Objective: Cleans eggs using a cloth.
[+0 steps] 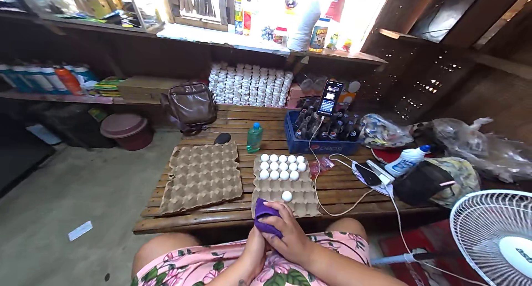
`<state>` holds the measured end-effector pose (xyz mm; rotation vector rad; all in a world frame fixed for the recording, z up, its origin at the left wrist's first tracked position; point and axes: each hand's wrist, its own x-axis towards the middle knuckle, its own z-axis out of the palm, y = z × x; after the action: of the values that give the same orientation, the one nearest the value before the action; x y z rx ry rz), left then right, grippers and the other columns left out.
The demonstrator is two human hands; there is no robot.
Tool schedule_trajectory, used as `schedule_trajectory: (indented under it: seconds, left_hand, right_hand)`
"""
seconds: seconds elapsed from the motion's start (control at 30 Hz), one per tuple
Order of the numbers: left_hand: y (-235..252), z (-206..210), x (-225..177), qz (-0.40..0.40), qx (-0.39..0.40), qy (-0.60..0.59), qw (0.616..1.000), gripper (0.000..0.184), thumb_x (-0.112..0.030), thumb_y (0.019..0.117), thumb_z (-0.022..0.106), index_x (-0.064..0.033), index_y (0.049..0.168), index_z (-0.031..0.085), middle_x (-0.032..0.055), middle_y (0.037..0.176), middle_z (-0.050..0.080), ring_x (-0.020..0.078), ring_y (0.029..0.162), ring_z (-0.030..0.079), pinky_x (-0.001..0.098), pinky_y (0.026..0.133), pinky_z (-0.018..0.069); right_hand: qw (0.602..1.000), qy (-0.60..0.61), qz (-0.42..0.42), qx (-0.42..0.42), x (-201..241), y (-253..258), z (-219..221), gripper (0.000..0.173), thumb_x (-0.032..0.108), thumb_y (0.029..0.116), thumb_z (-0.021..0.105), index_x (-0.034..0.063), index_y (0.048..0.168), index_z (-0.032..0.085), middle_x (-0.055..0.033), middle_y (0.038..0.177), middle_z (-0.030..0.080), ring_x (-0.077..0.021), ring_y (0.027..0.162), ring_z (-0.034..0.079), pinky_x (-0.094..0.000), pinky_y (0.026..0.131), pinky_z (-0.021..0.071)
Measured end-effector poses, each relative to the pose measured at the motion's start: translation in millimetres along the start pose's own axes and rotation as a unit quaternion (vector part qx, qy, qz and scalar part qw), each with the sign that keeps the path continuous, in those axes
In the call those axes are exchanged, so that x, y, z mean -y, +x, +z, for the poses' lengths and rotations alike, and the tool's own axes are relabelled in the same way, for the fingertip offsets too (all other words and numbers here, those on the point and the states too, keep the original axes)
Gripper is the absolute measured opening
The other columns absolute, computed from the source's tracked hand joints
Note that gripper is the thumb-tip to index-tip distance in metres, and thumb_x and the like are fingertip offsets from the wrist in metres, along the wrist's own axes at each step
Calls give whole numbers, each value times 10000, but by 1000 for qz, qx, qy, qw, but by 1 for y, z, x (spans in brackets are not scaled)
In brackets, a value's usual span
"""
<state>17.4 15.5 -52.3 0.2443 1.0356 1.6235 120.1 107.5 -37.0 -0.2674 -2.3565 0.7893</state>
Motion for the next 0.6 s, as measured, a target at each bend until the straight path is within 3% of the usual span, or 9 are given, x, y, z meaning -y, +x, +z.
schedule_trajectory:
  seconds: [0.1,0.2,0.3,0.43,0.47,0.6]
  left_hand:
    - [-4,5,-7,-8,37,51,998,578,-390,1104,46,-104,1168,545,27,833,698,113,724,674,281,663,569]
    - [-3,5,-10,-15,37,45,998,589,-419,1109,84,-84,1171,565,50,821,689,126,699,666,283,649,568]
    - [-2,6,-14,-16,14,23,1000,616,-447,1105,85,-78,1178,573,66,843,695,145,718,676,307,658,579]
    - [0,0,-7,5,6,14,1000,625,-438,1105,87,-47,1262,549,104,956,720,201,866,715,383,773,602]
    - [1,-1,-4,6,9,14,1000,626,-441,1102,94,-42,1240,555,111,938,725,209,848,721,388,755,607]
    - [-1,0,-5,-2,50,37,998,573,-409,1104,82,-82,1254,528,79,945,722,173,844,712,350,749,601]
  right_hand:
    - [988,109,110,-12,2,1,-2,337,336,989,613,85,1196,705,-176,1402,565,-264,1333,514,-440,1113,436]
    - [967,169,187,-20,2,0,-1,424,330,1004,572,-2,1258,646,-214,1369,564,-256,1316,519,-418,1112,432]
    - [971,141,193,15,6,-1,-2,464,342,1021,543,11,1342,589,-236,1442,499,-286,1364,481,-439,1138,410]
    - [998,38,55,17,4,-5,0,346,327,1029,561,121,1295,639,-222,1485,478,-311,1385,474,-467,1134,427]
    - [999,20,35,16,3,-4,0,320,322,1020,575,156,1283,651,-208,1485,483,-312,1386,472,-467,1136,425]
    - [997,52,54,-3,1,-5,-2,310,335,1004,599,164,1253,667,-194,1476,492,-293,1382,473,-460,1132,427]
